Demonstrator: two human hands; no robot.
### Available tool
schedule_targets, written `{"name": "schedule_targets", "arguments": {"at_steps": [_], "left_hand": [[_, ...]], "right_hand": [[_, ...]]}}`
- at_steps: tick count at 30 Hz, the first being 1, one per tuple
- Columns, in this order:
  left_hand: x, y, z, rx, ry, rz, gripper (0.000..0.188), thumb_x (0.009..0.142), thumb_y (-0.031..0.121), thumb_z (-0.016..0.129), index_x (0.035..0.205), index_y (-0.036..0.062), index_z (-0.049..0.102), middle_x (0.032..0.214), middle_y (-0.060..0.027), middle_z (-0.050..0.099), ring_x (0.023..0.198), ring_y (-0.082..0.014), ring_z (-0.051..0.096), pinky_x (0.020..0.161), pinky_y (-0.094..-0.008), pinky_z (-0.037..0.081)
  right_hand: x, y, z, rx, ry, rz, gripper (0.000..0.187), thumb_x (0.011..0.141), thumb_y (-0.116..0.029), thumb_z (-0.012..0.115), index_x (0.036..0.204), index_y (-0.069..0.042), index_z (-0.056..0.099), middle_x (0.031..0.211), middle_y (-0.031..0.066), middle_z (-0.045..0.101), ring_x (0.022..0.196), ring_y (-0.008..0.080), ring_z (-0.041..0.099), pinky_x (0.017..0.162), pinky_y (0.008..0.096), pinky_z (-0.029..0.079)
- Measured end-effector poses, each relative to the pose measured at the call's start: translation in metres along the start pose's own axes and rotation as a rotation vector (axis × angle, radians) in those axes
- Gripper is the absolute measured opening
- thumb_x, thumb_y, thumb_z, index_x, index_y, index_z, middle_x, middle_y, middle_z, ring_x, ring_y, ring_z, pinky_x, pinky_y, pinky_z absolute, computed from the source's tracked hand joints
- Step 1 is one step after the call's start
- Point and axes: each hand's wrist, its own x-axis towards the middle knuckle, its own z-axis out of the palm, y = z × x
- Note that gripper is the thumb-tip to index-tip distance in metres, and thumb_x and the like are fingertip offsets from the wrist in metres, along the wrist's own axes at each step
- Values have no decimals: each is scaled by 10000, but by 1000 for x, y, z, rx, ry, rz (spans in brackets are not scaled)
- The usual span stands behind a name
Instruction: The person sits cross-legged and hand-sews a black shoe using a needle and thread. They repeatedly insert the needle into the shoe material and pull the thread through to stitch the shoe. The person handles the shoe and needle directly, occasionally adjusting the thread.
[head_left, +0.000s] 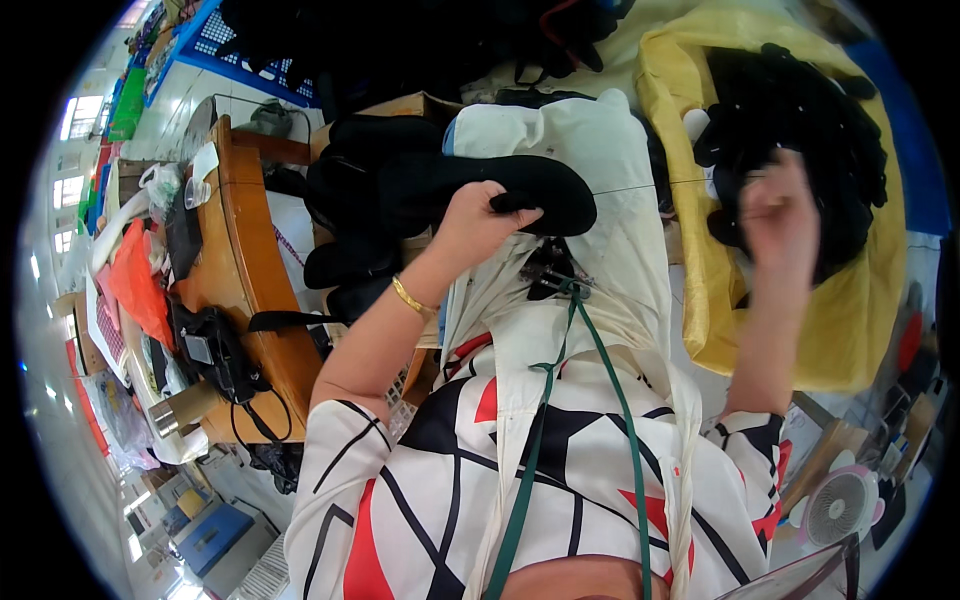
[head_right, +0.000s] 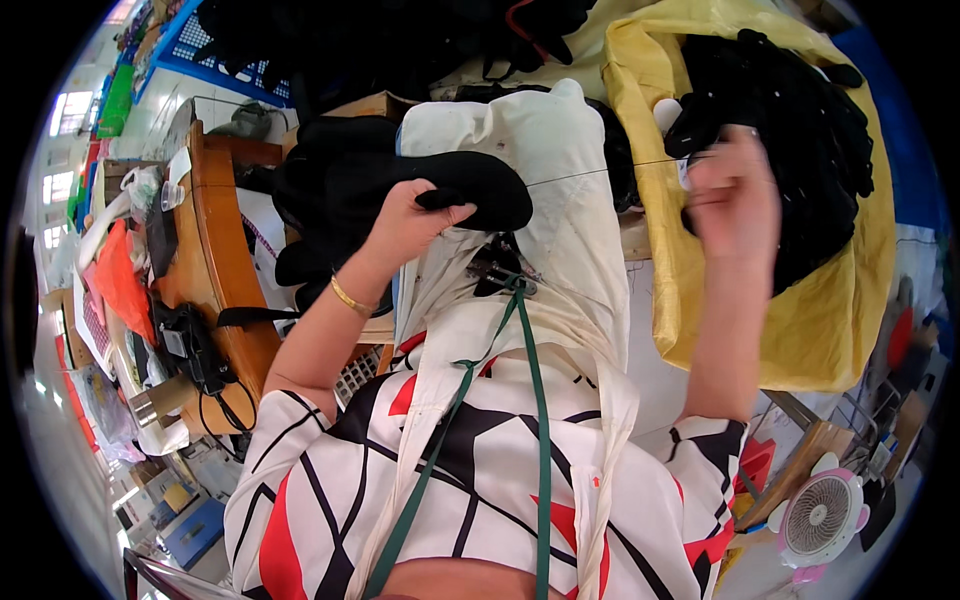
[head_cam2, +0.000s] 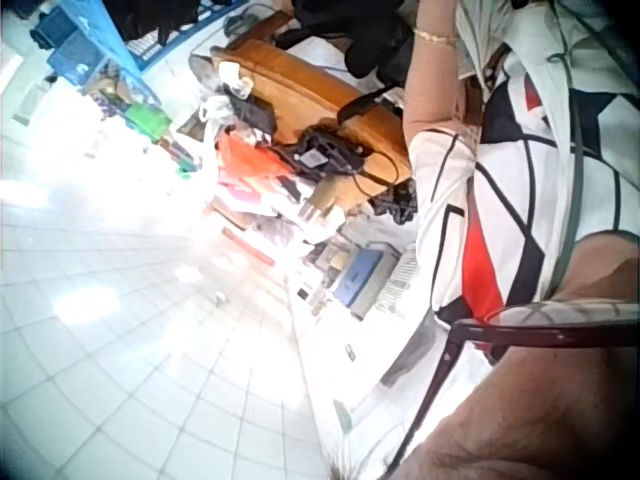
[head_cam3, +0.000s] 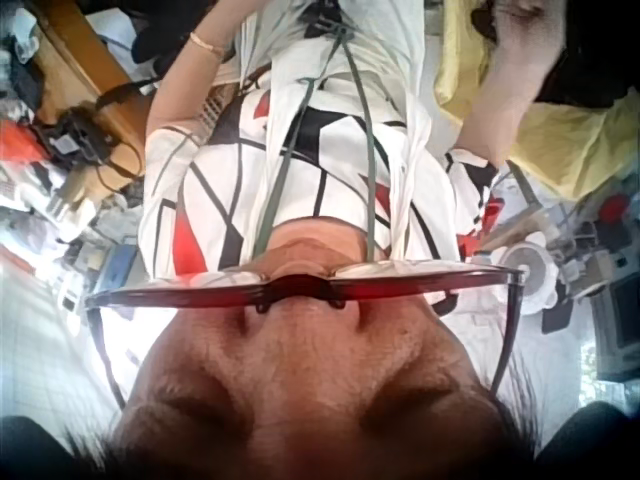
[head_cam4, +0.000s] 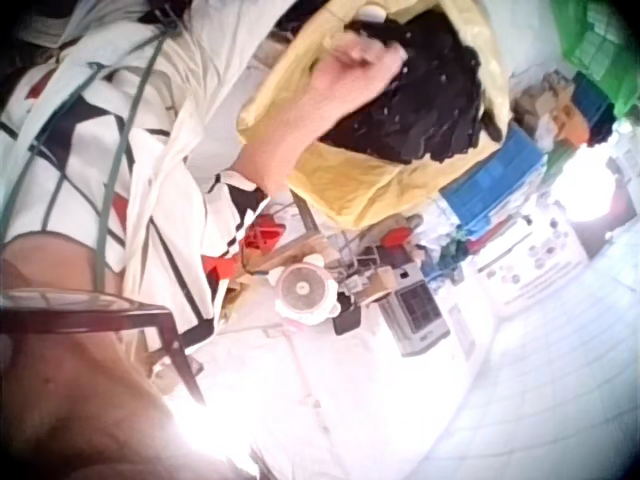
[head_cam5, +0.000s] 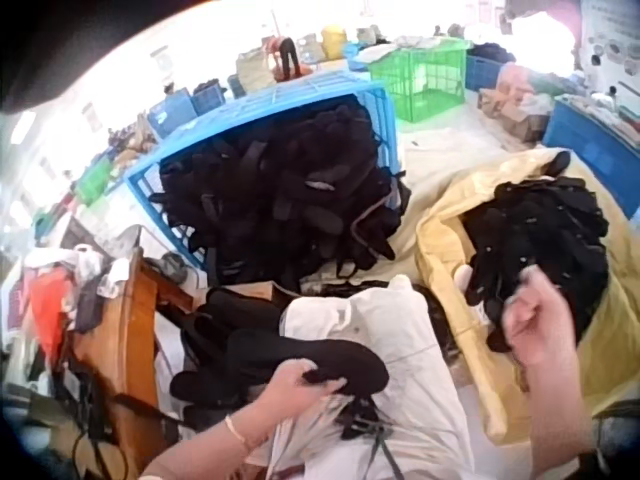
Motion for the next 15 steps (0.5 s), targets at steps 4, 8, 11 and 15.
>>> {"name": "schedule_targets", "arguments": {"at_steps": [4, 8, 11, 15], "left_hand": [[23, 50, -10, 405, -386, 172, 302, 753, 222, 816, 860, -30, 688, 796, -202, 664, 768, -361, 644, 688, -404, 507], [23, 43, 29, 450, -585, 190, 381, 764, 223, 804, 1024, -15, 659, 930, -176, 693, 907, -359, 645, 790, -432, 514], [8, 44, 47, 450, -336, 393, 324, 773, 208, 791, 980, -2, 656, 903, -178, 687, 907, -359, 646, 783, -445, 507], [-13, 41, 49, 533, -18, 671, 252, 744, 163, 781, 926, 48, 648, 846, -112, 648, 795, -315, 627, 751, -428, 502]], "right_hand": [[14, -142, -116, 136, 162, -582, 254, 942, 15, 493, 694, -15, 450, 605, 56, 414, 537, 175, 435, 1087, 560, 446], [-30, -122, -79, -258, 554, -1035, 212, 960, -39, 512, 751, -16, 479, 740, 101, 538, 680, 204, 539, 1052, 469, 489], [-43, -96, -93, -474, 567, -999, 110, 982, -75, 560, 884, -32, 537, 745, 75, 566, 675, 133, 546, 994, 394, 530], [-45, -86, -114, -639, 567, -1010, 121, 1012, -103, 548, 946, -1, 555, 863, 126, 658, 808, 194, 647, 936, 329, 548]]}}
